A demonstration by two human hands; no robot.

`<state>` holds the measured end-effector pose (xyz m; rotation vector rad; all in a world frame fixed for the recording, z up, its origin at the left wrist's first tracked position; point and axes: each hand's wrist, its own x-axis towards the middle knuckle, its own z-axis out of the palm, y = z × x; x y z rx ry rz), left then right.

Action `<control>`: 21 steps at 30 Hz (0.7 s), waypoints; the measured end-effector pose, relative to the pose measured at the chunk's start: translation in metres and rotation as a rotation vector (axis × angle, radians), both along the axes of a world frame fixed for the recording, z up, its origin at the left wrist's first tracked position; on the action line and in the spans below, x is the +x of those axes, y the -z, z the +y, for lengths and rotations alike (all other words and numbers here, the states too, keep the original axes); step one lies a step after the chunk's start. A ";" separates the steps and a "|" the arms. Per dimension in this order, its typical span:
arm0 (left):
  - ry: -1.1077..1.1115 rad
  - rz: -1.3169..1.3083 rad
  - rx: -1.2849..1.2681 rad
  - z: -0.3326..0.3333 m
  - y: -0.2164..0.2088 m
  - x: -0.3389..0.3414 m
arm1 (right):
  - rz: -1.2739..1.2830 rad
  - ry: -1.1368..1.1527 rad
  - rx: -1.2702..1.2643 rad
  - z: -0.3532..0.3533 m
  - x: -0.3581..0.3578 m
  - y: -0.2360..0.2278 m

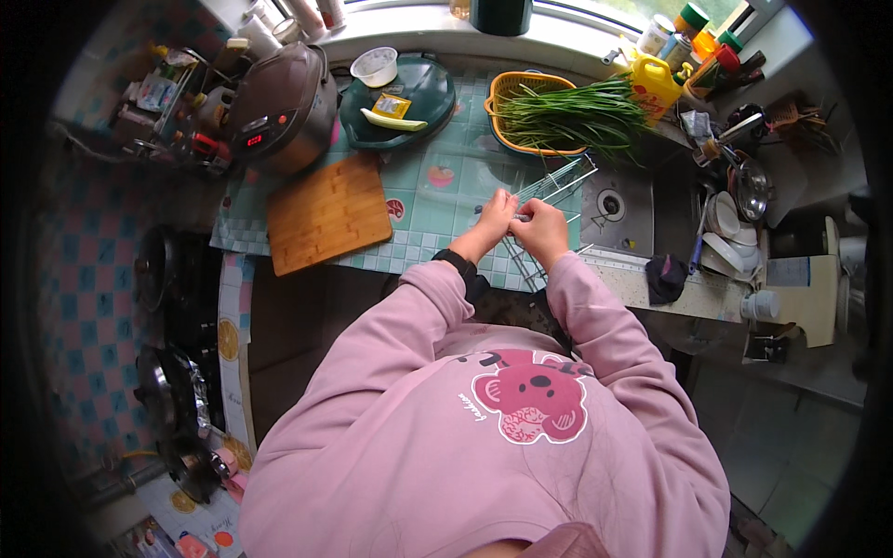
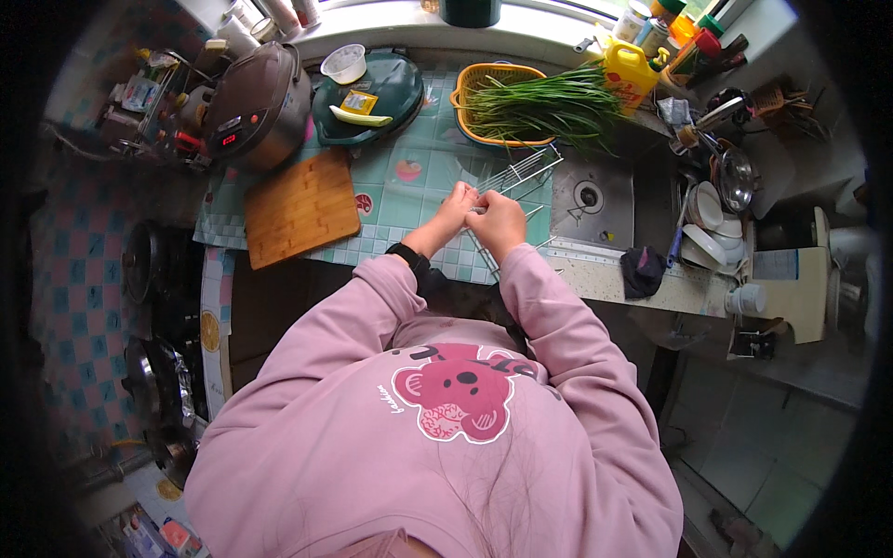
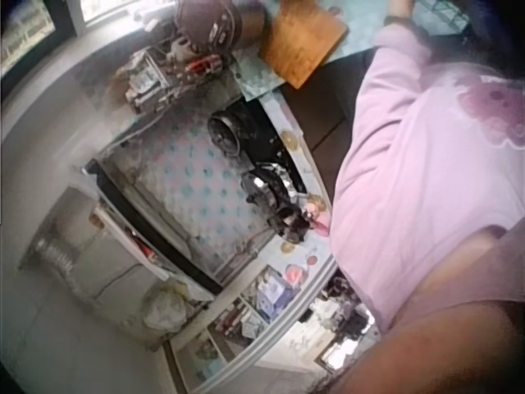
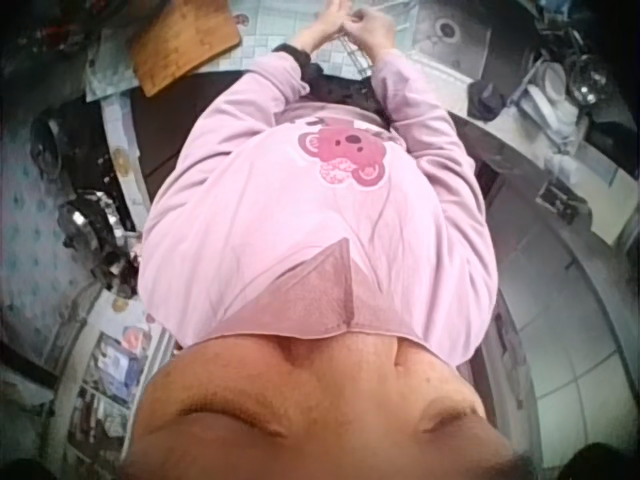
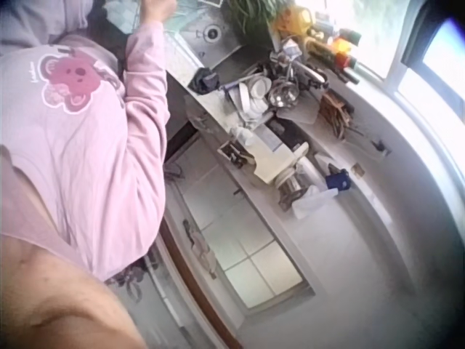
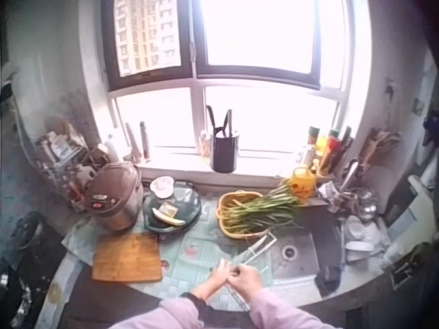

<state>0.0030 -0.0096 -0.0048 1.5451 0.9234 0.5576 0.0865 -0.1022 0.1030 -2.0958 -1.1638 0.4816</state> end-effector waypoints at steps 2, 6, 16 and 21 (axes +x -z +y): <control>0.013 -0.036 0.045 -0.001 -0.006 -0.002 | -0.020 0.017 -0.019 0.001 -0.003 -0.001; 0.037 0.155 0.155 -0.003 -0.015 -0.009 | 0.003 -0.039 -0.039 -0.001 -0.002 -0.001; 0.030 0.274 0.219 -0.005 -0.027 -0.007 | -0.094 -0.245 0.031 -0.027 0.013 -0.004; 0.057 0.205 0.160 -0.004 -0.015 -0.003 | -0.032 -0.168 0.028 -0.022 0.016 0.001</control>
